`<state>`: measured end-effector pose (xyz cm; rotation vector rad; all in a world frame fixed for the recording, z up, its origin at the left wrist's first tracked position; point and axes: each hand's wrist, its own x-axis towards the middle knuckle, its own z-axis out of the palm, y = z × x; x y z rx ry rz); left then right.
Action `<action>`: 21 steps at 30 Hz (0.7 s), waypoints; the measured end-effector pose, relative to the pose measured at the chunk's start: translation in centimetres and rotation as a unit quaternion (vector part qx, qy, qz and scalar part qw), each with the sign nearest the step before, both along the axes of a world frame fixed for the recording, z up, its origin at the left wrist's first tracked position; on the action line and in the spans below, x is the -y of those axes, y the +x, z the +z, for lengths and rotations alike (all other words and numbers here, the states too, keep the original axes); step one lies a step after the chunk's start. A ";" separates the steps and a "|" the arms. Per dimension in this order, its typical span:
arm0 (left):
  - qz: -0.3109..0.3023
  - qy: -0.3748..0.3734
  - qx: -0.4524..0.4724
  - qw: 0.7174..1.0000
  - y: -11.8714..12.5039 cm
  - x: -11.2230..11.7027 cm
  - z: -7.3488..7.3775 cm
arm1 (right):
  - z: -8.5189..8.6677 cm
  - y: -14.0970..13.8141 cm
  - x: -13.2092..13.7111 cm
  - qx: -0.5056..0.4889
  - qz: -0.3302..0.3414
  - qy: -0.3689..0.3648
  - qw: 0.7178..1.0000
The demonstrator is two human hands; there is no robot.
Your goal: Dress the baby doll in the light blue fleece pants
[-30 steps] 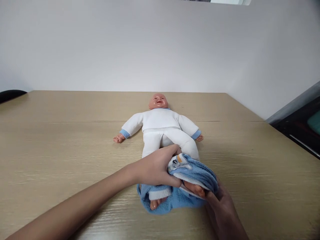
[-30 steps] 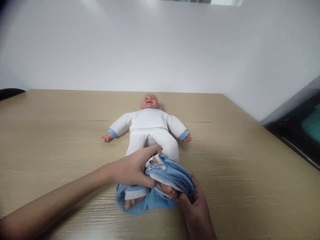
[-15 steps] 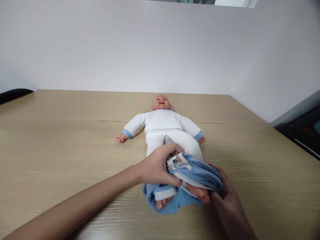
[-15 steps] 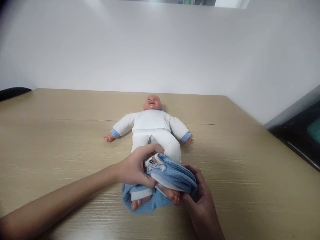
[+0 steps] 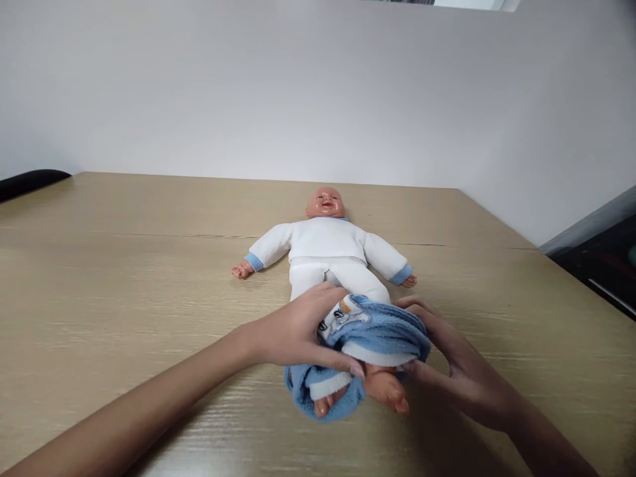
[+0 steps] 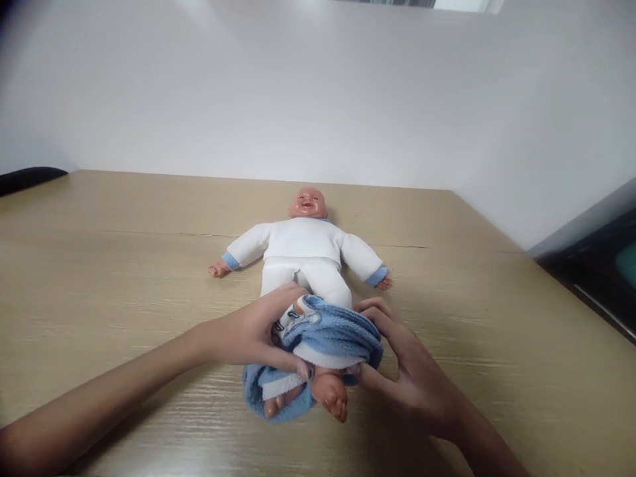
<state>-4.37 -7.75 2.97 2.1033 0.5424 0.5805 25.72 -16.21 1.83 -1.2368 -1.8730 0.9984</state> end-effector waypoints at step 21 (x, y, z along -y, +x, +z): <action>0.174 -0.133 0.095 0.971 -4.6 -1.6 -6.0 | -4.7 -4.2 -8.8 -0.180 -0.047 -0.122 0.975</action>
